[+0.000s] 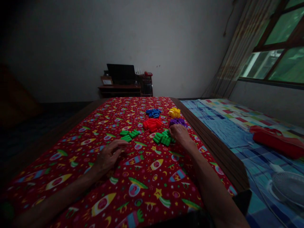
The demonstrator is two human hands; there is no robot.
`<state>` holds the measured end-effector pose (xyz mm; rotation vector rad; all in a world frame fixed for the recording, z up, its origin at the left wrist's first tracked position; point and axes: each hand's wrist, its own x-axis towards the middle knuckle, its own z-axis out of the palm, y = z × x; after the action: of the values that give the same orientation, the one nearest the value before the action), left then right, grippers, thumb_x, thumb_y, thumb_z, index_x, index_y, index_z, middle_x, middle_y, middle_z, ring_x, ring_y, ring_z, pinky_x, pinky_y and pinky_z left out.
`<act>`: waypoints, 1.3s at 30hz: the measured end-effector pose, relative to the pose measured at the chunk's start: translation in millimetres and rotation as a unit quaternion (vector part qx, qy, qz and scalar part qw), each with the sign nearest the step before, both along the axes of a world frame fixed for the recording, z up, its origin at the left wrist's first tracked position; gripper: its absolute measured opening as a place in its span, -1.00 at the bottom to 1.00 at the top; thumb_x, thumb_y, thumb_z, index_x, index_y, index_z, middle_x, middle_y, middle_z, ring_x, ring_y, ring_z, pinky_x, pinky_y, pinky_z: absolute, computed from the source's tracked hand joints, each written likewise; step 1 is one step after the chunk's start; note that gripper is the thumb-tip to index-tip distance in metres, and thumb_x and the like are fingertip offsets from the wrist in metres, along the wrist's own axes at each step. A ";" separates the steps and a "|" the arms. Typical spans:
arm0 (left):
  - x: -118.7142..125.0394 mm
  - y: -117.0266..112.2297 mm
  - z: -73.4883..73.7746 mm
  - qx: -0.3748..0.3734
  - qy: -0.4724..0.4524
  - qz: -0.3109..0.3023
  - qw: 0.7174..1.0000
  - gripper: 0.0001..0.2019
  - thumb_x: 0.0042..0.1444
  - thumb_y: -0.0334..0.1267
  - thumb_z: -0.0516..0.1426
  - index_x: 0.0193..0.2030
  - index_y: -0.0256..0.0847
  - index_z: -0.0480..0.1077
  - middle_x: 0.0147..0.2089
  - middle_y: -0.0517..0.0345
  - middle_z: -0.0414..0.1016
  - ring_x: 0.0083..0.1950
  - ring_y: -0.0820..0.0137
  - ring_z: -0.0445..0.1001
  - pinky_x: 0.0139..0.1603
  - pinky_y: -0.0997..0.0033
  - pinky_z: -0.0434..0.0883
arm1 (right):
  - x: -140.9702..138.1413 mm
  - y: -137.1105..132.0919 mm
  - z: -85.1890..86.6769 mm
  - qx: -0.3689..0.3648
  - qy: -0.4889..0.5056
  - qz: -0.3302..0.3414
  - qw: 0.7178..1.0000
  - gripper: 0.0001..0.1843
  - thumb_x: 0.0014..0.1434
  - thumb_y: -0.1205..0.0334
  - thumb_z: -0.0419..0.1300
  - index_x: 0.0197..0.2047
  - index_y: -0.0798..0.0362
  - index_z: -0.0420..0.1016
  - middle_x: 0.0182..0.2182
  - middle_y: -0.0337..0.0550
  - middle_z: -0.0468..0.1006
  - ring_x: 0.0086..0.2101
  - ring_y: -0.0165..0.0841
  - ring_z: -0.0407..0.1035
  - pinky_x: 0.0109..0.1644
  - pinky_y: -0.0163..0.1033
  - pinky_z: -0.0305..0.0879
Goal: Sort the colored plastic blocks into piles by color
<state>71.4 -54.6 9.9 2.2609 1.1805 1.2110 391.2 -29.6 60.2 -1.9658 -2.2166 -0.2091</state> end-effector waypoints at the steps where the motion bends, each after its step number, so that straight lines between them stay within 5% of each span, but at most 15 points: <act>1: -1.3 2.9 -0.8 0.017 0.006 0.011 1.000 -0.76 0.19 -0.26 -0.03 -0.14 -0.15 0.45 -0.07 0.03 0.50 0.00 0.25 0.47 0.06 0.23 0.42 | -1.6 -1.5 2.5 0.012 0.000 -0.007 1.000 -0.63 0.28 0.24 -0.03 -0.35 0.13 0.59 -0.42 0.01 0.59 -0.44 -0.37 0.38 -0.40 -0.29 -0.01; 5: -8.3 28.3 -6.7 0.072 0.061 0.049 0.994 -0.69 0.20 -0.23 -0.01 0.04 -0.17 0.37 0.10 -0.06 0.39 0.16 0.19 0.35 0.21 0.08 0.29 | -9.3 -6.8 11.0 0.057 -0.004 -0.021 0.998 -0.62 0.30 0.25 -0.06 -0.31 0.12 0.57 -0.43 0.00 0.58 -0.45 -0.35 0.38 -0.42 -0.28 -0.06; 9: -10.7 64.6 -17.0 0.054 0.167 0.056 0.983 -0.42 0.04 -0.02 0.19 0.21 -0.15 0.27 0.29 -0.13 0.22 0.32 0.02 0.14 0.27 -0.08 0.17 | -17.2 -7.4 11.6 0.061 -0.022 -0.025 0.998 -0.60 0.30 0.25 -0.08 -0.33 0.13 0.56 -0.47 0.01 0.56 -0.52 -0.36 0.35 -0.45 -0.26 -0.12; 13: -4.4 83.4 -23.7 0.011 0.230 0.065 0.971 -0.43 0.01 0.04 0.19 0.14 -0.19 0.35 0.20 -0.15 0.31 0.25 -0.03 0.23 0.22 -0.09 0.23 | -20.9 -4.5 5.7 0.057 -0.036 -0.011 0.998 -0.62 0.29 0.30 -0.09 -0.30 0.12 0.57 -0.47 0.00 0.57 -0.52 -0.36 0.35 -0.46 -0.26 -0.15; 19: 5.9 68.6 -21.5 0.077 0.236 0.009 0.969 -0.71 0.13 -0.25 0.05 -0.01 -0.16 0.39 -0.05 -0.01 0.45 0.00 0.20 0.41 0.07 0.16 0.37 | -37.6 -10.8 1.5 0.052 -0.040 0.049 0.997 -0.66 0.28 0.34 -0.07 -0.31 0.12 0.54 -0.43 0.00 0.59 -0.45 -0.34 0.40 -0.45 -0.27 -0.10; 25: 20.4 62.1 -11.6 0.079 0.222 -0.029 0.971 -0.58 0.07 -0.09 0.16 0.06 -0.17 0.35 0.20 -0.07 0.35 0.24 0.12 0.28 0.25 0.05 0.23 | -66.6 -22.9 -8.2 0.039 -0.047 0.159 0.985 -0.73 0.25 0.40 -0.01 -0.30 0.12 0.52 -0.46 -0.06 0.56 -0.46 -0.37 0.37 -0.42 -0.28 -0.01; 28: 25.4 60.7 -5.4 0.035 0.204 -0.071 0.976 -0.66 0.13 -0.12 0.12 0.04 -0.10 0.39 0.09 0.01 0.48 0.12 0.20 0.42 0.16 0.16 0.32 | -75.6 -24.5 -20.8 0.037 -0.033 0.225 0.973 -0.78 0.26 0.39 0.03 -0.27 0.10 0.52 -0.42 -0.08 0.56 -0.41 -0.36 0.37 -0.37 -0.29 0.09; 31: 29.7 52.5 0.3 0.012 0.176 -0.049 0.983 -0.76 0.12 -0.10 0.14 -0.11 -0.10 0.47 -0.11 0.05 0.57 -0.06 0.21 0.51 0.01 0.24 0.39 | -80.6 -25.6 -32.7 0.057 -0.006 0.289 0.956 -0.81 0.28 0.35 0.07 -0.14 0.11 0.50 -0.25 -0.02 0.56 -0.25 -0.30 0.40 -0.21 -0.27 0.22; 35: 38.2 37.6 3.3 -0.004 0.184 -0.001 0.983 -0.77 0.11 -0.11 0.15 -0.13 -0.13 0.46 -0.23 0.07 0.57 -0.18 0.23 0.53 -0.13 0.31 0.41 | -83.0 -27.2 -39.5 0.104 0.013 0.285 0.953 -0.66 0.26 0.36 0.10 0.11 0.12 0.37 -0.05 0.08 0.49 -0.08 -0.22 0.34 -0.06 -0.18 0.26; 39: 44.3 30.7 4.5 -0.007 0.190 -0.010 0.982 -0.78 0.12 -0.09 0.15 -0.16 -0.13 0.45 -0.26 0.09 0.57 -0.21 0.24 0.52 -0.16 0.31 0.42 | -81.6 -24.2 -36.1 0.062 0.001 0.284 0.957 -0.86 0.27 0.31 0.11 -0.15 0.10 0.48 -0.26 -0.02 0.54 -0.19 -0.26 0.36 -0.10 -0.22 0.26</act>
<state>115.7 -23.9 14.4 2.5606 1.2833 0.7767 309.5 -53.9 24.1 -1.1957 -2.5796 -0.2539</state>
